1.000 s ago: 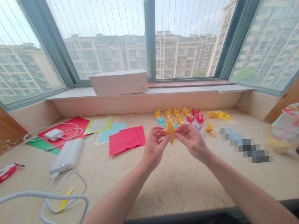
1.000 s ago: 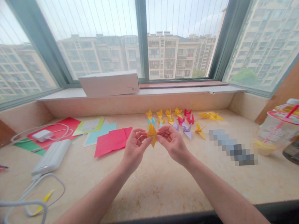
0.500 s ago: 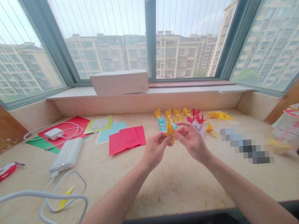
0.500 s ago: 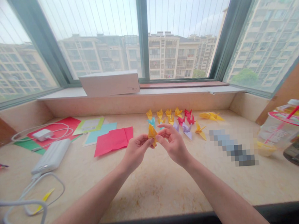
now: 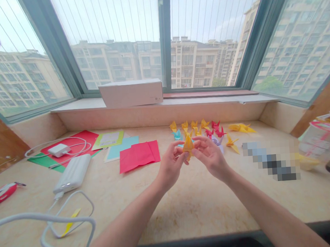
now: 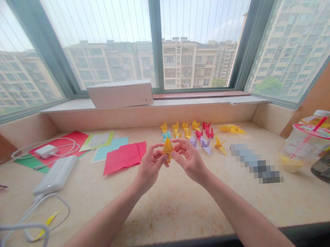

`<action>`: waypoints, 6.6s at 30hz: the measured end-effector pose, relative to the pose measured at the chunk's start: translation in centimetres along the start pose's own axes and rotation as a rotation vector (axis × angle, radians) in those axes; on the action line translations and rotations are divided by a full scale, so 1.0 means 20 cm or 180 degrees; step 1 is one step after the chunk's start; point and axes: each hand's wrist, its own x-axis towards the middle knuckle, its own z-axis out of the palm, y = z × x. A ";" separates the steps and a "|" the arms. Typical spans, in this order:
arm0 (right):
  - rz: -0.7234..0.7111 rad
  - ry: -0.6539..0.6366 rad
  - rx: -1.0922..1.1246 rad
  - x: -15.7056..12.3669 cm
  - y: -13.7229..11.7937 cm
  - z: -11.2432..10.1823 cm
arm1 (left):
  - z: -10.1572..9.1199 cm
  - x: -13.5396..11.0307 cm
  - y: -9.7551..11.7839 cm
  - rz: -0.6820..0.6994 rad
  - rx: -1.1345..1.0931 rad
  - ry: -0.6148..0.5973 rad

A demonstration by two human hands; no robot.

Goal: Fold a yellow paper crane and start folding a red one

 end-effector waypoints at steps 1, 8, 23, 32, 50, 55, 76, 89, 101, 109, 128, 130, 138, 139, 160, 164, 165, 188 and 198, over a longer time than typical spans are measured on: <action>-0.0016 -0.0010 -0.0014 0.00 0.00 0.00 | 0.00 0.00 0.00 0.0006 -0.0023 -0.0012; -0.0180 0.0104 -0.0295 0.00 0.00 0.00 | -0.01 0.00 0.01 0.0047 0.0107 -0.0115; -0.0691 0.0392 -0.1783 0.03 0.00 -0.07 | -0.04 -0.02 0.00 0.0624 0.1721 -0.0381; -0.0489 0.0151 -0.1573 0.05 0.00 -0.11 | -0.04 -0.01 -0.01 0.0506 0.1761 -0.0455; -0.0444 -0.0076 -0.1552 0.03 -0.01 -0.09 | -0.02 -0.02 0.00 0.0405 0.1658 -0.0303; -0.0586 -0.0224 -0.1591 0.02 -0.01 -0.09 | -0.03 -0.02 0.00 0.0355 0.1521 -0.0304; -0.0661 0.0001 -0.1778 0.01 -0.02 -0.04 | -0.02 -0.02 0.00 0.0432 0.1850 -0.0168; -0.0547 0.0235 -0.1861 0.02 0.01 -0.07 | -0.02 -0.01 -0.01 0.0142 0.1757 0.0015; 0.0514 -0.0372 -0.0365 0.00 0.05 0.00 | -0.04 0.02 0.00 -0.0324 0.0686 0.0372; -0.0490 -0.0038 -0.1014 0.02 0.06 -0.03 | -0.04 0.02 0.02 -0.0201 0.0787 0.0408; -0.1226 -0.0938 -0.1685 0.02 -0.01 -0.14 | -0.03 0.00 0.05 -0.0394 -0.0092 -0.0327; -0.1233 -0.1046 -0.1722 0.02 -0.02 -0.14 | -0.03 0.00 0.05 -0.0469 -0.0194 -0.0224; -0.1350 -0.1119 -0.1777 0.02 -0.01 -0.14 | -0.03 0.01 0.02 -0.0489 -0.0340 -0.0181; -0.1340 -0.1111 -0.1778 0.02 -0.01 -0.14 | -0.03 0.01 0.02 -0.0501 -0.0335 -0.0198; -0.1208 -0.0147 -0.1848 0.02 0.00 -0.08 | -0.01 -0.01 0.06 -0.0143 -0.0331 -0.0409; -0.1223 0.0012 -0.1814 0.02 0.01 -0.08 | -0.01 -0.02 0.03 0.0032 -0.0144 -0.0568; -0.1238 0.0014 -0.1803 0.02 0.01 -0.08 | -0.01 -0.02 0.02 0.0054 -0.0102 -0.0548; -0.0031 0.0347 -0.0094 0.00 0.03 0.04 | -0.01 -0.02 0.01 0.0058 -0.0024 -0.0089; -0.0094 0.0263 -0.0562 0.00 0.06 0.03 | -0.02 0.00 -0.01 -0.0225 -0.0144 -0.0072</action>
